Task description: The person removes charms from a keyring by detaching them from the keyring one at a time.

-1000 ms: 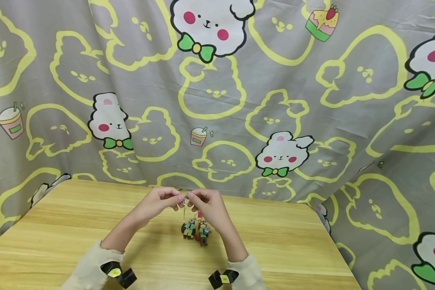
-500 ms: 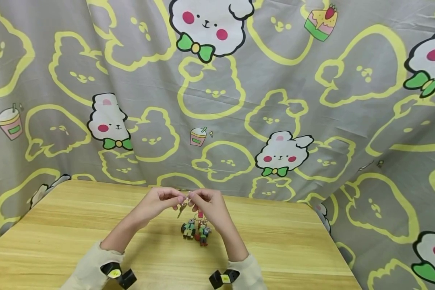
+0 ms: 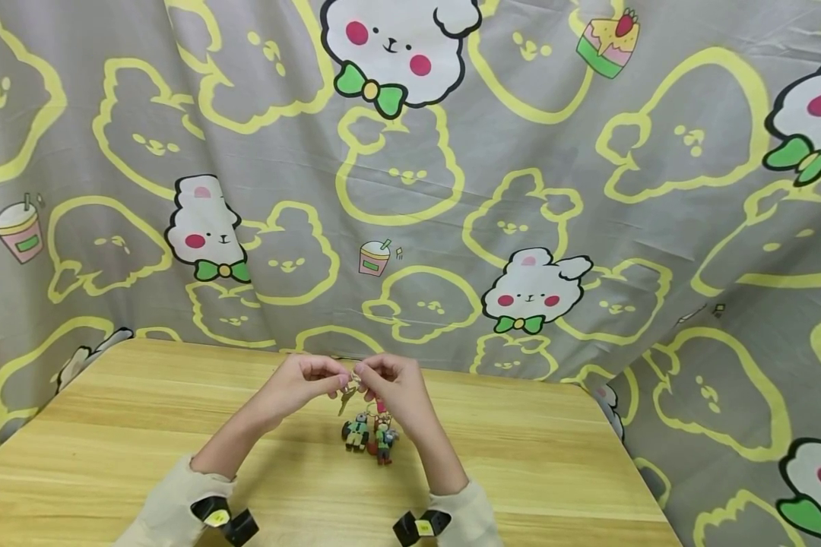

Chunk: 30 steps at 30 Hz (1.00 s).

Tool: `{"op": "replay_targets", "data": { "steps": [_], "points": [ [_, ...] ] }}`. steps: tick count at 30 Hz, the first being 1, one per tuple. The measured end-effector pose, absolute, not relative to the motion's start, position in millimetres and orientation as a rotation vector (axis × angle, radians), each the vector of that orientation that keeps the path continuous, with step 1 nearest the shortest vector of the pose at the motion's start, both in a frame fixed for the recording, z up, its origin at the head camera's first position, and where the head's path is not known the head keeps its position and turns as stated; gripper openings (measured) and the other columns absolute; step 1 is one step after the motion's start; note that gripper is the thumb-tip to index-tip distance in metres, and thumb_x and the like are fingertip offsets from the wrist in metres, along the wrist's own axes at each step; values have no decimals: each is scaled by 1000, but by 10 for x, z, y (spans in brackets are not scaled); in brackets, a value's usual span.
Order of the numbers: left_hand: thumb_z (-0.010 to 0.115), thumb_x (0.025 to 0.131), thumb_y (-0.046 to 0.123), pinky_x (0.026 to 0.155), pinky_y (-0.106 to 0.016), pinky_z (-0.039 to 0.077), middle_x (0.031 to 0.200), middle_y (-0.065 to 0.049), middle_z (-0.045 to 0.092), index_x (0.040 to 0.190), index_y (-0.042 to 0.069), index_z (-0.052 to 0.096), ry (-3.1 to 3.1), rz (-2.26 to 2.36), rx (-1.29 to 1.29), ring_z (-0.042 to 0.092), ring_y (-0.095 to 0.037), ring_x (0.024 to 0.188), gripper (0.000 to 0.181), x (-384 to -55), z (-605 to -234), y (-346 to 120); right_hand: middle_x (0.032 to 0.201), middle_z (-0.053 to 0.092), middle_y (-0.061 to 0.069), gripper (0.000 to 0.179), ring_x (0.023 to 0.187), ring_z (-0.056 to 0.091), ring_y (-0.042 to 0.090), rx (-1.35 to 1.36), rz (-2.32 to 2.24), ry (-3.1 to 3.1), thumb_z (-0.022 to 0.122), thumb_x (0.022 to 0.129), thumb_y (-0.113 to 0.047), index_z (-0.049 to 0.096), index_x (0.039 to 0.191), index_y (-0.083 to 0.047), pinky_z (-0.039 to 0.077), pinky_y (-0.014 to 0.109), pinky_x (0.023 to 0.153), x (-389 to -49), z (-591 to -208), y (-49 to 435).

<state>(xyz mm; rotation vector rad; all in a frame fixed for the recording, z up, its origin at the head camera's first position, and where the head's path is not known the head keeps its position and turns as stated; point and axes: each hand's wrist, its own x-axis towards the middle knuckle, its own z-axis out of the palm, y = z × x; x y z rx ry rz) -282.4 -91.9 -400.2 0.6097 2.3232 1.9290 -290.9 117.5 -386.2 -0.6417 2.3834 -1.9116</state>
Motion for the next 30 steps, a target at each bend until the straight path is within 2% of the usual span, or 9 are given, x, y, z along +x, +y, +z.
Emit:
{"op": "replay_targets", "data": {
  "steps": [4, 12, 18, 20, 26, 30],
  "points": [
    [68, 99, 19, 79, -31, 55, 96, -7, 73, 108, 2, 75, 2326, 1927, 617, 64, -17, 83, 21, -2811, -3999, -918, 75, 67, 11, 21, 63, 62, 13, -629, -1908, 2392, 68, 99, -18, 75, 100, 2, 49, 22, 54, -2898, -3860, 1162],
    [69, 98, 19, 78, -29, 55, 94, -9, 74, 106, 1, 75, 2361, 1939, 607, 67, -20, 83, 20, -2813, -3993, -914, 73, 67, 8, 22, 62, 62, 12, -553, -1931, 2411, 69, 98, -17, 74, 100, 5, 45, 20, 49, -2913, -3873, 1160],
    [70, 97, 15, 80, -32, 55, 92, -7, 75, 103, -1, 75, 2397, 1999, 452, 67, -18, 81, 18, -2820, -3987, -903, 70, 65, 1, 20, 60, 62, 12, -532, -1959, 2397, 68, 99, -16, 75, 98, 3, 39, 21, 45, -2908, -3866, 1158],
    [70, 96, 15, 82, -33, 54, 92, -6, 75, 102, 0, 75, 2403, 2028, 373, 66, -16, 79, 16, -2822, -3984, -901, 71, 66, 2, 20, 61, 63, 12, -547, -1958, 2389, 68, 99, -16, 74, 98, 3, 39, 21, 46, -2905, -3863, 1160],
    [70, 96, 15, 82, -32, 51, 92, -5, 75, 103, 2, 75, 2397, 2105, 243, 66, -20, 80, 16, -2820, -3968, -898, 78, 69, 10, 24, 66, 66, 13, -669, -1897, 2347, 67, 100, -20, 73, 101, 4, 50, 21, 55, -2887, -3855, 1164],
    [71, 95, 12, 78, -30, 53, 93, -9, 76, 104, -1, 75, 2404, 2125, 263, 67, -21, 80, 16, -2825, -3974, -884, 79, 70, 13, 27, 66, 66, 13, -690, -1856, 2344, 66, 101, -22, 74, 104, 4, 48, 21, 53, -2890, -3859, 1160]
  ]
}}
